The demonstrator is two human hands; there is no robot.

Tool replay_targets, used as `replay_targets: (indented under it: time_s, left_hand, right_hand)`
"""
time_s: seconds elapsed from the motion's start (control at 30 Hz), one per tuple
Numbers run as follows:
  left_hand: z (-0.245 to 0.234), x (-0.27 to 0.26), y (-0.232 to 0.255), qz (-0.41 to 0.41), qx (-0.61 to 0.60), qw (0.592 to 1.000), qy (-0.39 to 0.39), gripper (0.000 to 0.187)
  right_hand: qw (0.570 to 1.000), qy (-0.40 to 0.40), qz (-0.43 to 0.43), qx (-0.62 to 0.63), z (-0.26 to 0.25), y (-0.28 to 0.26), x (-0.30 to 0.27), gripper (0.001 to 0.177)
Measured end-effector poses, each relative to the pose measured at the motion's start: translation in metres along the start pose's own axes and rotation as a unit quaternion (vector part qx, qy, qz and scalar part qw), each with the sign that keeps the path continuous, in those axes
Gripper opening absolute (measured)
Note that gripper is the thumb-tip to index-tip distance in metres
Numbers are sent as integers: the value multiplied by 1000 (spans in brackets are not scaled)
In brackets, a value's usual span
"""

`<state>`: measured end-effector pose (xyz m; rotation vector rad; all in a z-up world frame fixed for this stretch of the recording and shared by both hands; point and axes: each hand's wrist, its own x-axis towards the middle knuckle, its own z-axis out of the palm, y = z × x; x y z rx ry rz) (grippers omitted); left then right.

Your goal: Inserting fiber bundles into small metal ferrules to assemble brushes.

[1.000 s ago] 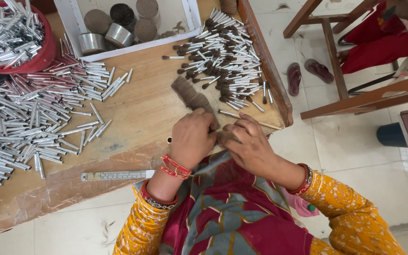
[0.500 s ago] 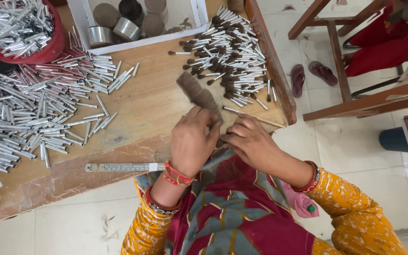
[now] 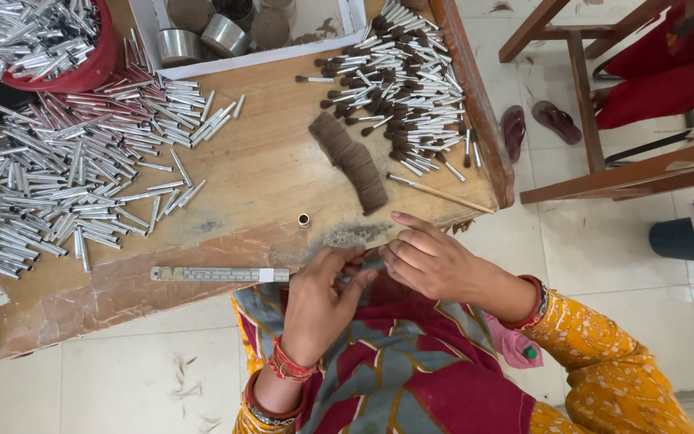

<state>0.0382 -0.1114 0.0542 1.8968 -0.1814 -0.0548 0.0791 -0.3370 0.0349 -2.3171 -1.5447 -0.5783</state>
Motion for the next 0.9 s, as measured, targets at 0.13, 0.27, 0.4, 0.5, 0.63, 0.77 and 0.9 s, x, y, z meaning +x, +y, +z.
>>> replay_targets:
  time_s: [0.13, 0.27, 0.4, 0.5, 0.63, 0.77, 0.9]
  left_hand:
    - [0, -2, 3, -7, -78, 996, -39, 26]
    - [5, -5, -4, -11, -40, 999, -33, 10]
    - [4, -10, -4, 0, -100, 994, -34, 6]
    - [10, -17, -22, -72, -224, 970, -70, 7]
    - [14, -22, -31, -91, -277, 951, -99, 7]
    - [14, -21, -30, -113, -287, 946, -105, 10]
    - [14, -22, -32, -120, -317, 934, -116, 10]
  right_hand:
    - [1000, 0, 5, -10, -26, -14, 12, 20]
    - [998, -40, -14, -44, -34, -21, 14, 30]
    - [999, 1, 45, 13, -25, -25, 8, 31]
    - [950, 76, 203, 226, -25, -29, 13, 42]
    - [886, 100, 262, 371, -7, -36, -3, 36]
    - [892, 134, 246, 353, -3, -41, -7, 26]
    - [903, 141, 231, 333, -5, -43, -3, 27]
